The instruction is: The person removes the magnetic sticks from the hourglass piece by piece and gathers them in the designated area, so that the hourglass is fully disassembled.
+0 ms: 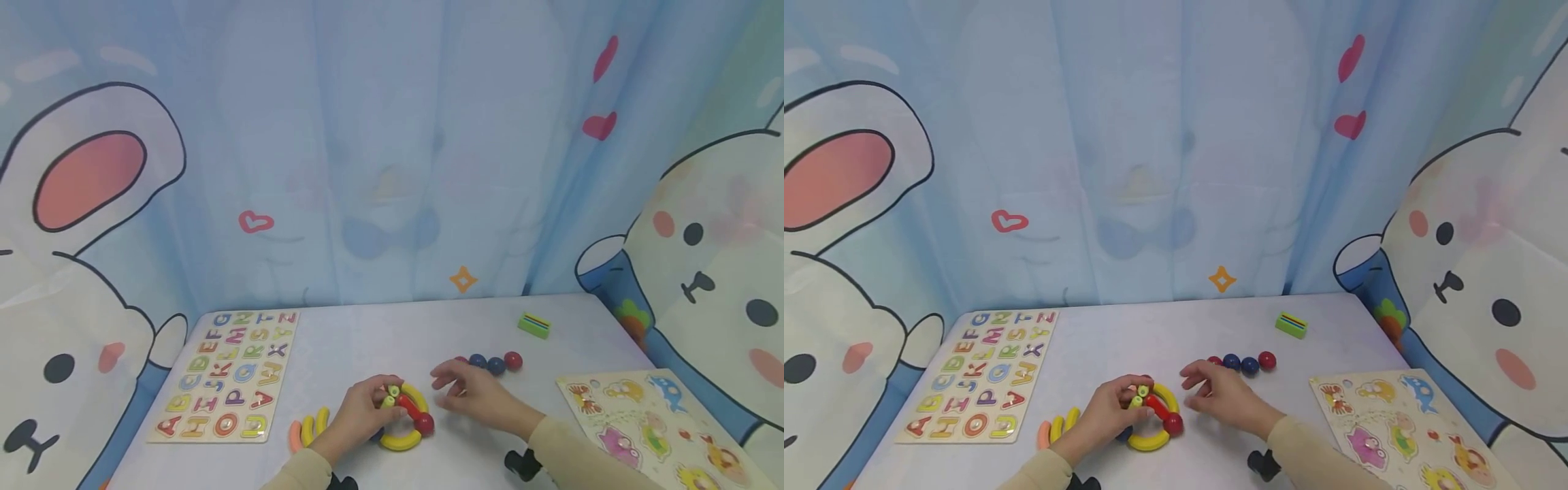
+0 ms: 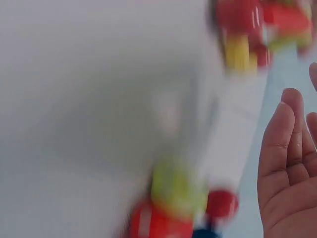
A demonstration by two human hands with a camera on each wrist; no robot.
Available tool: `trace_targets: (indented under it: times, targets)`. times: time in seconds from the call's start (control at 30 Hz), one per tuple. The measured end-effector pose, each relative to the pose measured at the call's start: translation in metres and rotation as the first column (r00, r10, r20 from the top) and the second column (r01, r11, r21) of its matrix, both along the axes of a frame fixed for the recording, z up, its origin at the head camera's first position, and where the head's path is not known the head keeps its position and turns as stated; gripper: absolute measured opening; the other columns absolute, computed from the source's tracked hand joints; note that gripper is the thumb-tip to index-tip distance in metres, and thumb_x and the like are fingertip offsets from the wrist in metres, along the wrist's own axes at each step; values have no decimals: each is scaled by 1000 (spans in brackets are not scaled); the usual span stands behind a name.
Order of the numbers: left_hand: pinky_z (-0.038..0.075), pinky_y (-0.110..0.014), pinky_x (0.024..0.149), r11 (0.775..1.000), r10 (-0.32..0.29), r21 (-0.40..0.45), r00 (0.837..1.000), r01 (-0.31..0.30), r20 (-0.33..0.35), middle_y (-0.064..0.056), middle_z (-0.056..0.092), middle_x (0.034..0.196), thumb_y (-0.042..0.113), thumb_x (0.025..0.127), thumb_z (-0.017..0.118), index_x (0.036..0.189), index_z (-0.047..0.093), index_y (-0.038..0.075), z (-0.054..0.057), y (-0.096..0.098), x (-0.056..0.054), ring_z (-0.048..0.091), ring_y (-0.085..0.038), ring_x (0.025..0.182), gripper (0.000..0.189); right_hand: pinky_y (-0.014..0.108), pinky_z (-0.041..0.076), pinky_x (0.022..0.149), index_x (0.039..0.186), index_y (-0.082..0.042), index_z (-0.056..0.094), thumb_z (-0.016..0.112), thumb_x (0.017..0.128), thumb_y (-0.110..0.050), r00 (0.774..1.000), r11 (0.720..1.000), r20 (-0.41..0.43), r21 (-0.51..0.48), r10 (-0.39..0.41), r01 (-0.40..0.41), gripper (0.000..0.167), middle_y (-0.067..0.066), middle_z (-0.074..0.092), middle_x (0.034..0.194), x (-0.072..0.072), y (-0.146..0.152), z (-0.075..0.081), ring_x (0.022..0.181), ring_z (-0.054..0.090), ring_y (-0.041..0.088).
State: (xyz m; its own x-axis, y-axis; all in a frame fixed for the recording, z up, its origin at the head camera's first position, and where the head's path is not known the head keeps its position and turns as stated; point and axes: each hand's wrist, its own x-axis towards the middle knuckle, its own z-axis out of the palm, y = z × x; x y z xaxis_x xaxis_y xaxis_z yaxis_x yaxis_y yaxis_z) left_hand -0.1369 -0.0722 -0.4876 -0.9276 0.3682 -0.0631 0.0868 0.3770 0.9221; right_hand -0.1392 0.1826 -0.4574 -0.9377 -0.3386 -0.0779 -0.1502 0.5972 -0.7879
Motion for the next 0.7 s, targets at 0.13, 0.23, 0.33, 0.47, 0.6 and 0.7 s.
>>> trace_targets:
  times: [0.13, 0.23, 0.33, 0.47, 0.6, 0.7]
  targets:
    - [57, -31, 78, 1000, -18, 2, 1000, 18, -22, 4, 73, 96, 17, 83, 83, 125, 65, 16, -2, -2, -1, 67, -13, 89, 46, 27, 58, 70, 123, -9, 61, 80, 85, -10, 993, 993, 62, -71, 99, -95, 43, 2, 68, 108, 7, -26, -6, 83, 64, 17]
    - [56, -39, 89, 1000, -26, 0, 999, 26, -34, 1, 73, 108, 17, 83, 83, 127, 65, 16, -3, -4, 0, 68, -16, 102, 48, 27, 58, 68, 121, -11, 62, 80, 85, -12, 989, 991, 85, -80, 117, -111, 41, -1, 67, 106, 9, -36, -10, 78, 63, 18]
    - [55, -41, 91, 999, -32, -5, 998, 31, -46, 0, 73, 111, 19, 83, 82, 129, 64, 15, -3, -5, 0, 67, -17, 106, 49, 26, 57, 65, 120, -13, 63, 80, 85, -14, 989, 991, 73, -46, 127, -123, 39, -4, 67, 102, 10, -40, -13, 74, 62, 17]
    - [54, -41, 92, 999, -40, -2, 998, 40, -55, 0, 73, 109, 19, 83, 82, 129, 63, 15, -2, -6, 1, 67, -15, 105, 50, 24, 55, 63, 119, -13, 66, 80, 85, -17, 990, 991, 45, 6, 131, -131, 36, -6, 65, 94, 10, -42, -16, 71, 59, 17]
    - [54, -41, 93, 998, -56, -3, 997, 56, -56, 0, 73, 112, 19, 84, 82, 130, 63, 16, -1, -8, 1, 67, -16, 107, 50, 24, 54, 63, 117, -13, 68, 80, 86, -19, 992, 992, 33, 32, 125, -126, 34, -7, 62, 88, 11, -42, -17, 72, 57, 16]
    - [54, -40, 93, 997, -78, -17, 995, 77, -58, 0, 69, 120, 16, 84, 82, 131, 63, 17, 0, -10, 0, 65, -20, 111, 50, 24, 54, 62, 117, -13, 68, 79, 87, -19, 991, 991, 31, 37, 127, -128, 32, -7, 61, 84, 11, -41, -17, 72, 57, 16]
